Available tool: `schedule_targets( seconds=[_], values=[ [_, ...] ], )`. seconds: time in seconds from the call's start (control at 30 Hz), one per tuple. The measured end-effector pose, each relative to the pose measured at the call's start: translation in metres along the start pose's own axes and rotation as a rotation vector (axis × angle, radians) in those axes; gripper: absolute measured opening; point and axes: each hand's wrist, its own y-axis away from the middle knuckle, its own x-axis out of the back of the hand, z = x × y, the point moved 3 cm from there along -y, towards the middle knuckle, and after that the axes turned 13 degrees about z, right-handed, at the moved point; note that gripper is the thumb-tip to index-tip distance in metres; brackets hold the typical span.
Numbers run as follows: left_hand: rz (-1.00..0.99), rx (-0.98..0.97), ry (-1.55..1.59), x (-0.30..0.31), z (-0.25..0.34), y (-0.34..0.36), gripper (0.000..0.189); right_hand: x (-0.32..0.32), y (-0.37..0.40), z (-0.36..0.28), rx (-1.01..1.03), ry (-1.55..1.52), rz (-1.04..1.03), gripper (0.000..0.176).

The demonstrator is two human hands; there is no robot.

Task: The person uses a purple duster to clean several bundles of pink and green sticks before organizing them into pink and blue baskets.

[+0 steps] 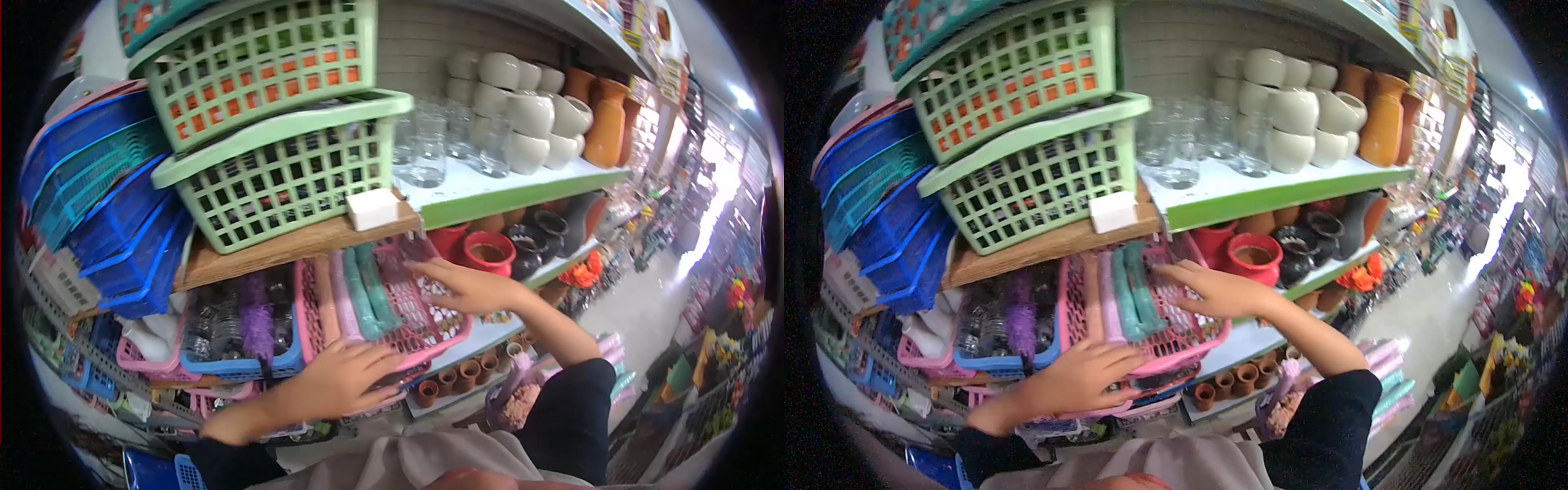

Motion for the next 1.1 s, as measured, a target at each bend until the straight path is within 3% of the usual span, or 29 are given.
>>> schedule_targets(
  seconds=[0.07,0.13,0.17,0.3,0.5,0.57,0.63,0.77,0.83,0.9,0.97,1.0,1.1],
  values=[
    [0.041,0.014,0.072,0.01,0.032,0.009,0.046,0.042,0.049,-0.042,-0.124,0.087,-0.121,0.053],
    [0.229,0.172,0.235,0.006,0.044,0.017,0.04,0.069,0.101,-0.063,-0.224,0.116,-0.095,0.049],
    [0.196,0.14,0.273,-0.005,0.046,0.016,0.04,0.08,0.125,-0.073,-0.333,0.162,-0.126,0.048],
    [0.181,0.173,0.584,-0.066,0.053,-0.014,0.035,0.1,0.217,-0.1,-0.781,0.266,0.147,0.044],
    [-0.022,0.094,0.986,-0.16,0.086,-0.066,0.026,0.055,0.339,-0.122,-1.247,0.33,0.507,0.044],
    [-0.107,0.075,0.995,-0.192,0.1,-0.081,0.025,0.018,0.378,-0.116,-1.32,0.361,0.737,0.043],
    [-0.088,-0.032,0.948,-0.224,0.115,-0.092,0.025,-0.016,0.402,-0.113,-1.522,0.329,0.776,0.044],
    [-0.079,-0.137,0.966,-0.268,0.146,-0.114,0.027,-0.08,0.435,-0.109,-1.558,0.364,0.915,0.042],
    [-0.061,-0.148,0.869,-0.292,0.158,-0.125,0.027,-0.092,0.432,-0.111,-1.572,0.41,0.806,0.037],
    [-0.085,-0.176,0.839,-0.321,0.17,-0.138,0.032,-0.101,0.433,-0.113,-1.575,0.48,0.854,0.034],
    [0.067,-0.212,0.495,-0.338,0.183,-0.154,0.041,-0.109,0.436,-0.112,-1.474,0.599,0.889,0.032],
    [0.034,-0.178,0.413,-0.35,0.189,-0.162,0.05,-0.114,0.436,-0.111,-1.521,0.59,0.895,0.032],
    [-0.088,-0.089,0.241,-0.373,0.203,-0.181,0.05,-0.118,0.43,-0.111,-1.515,0.659,0.885,0.032]
  ],
)
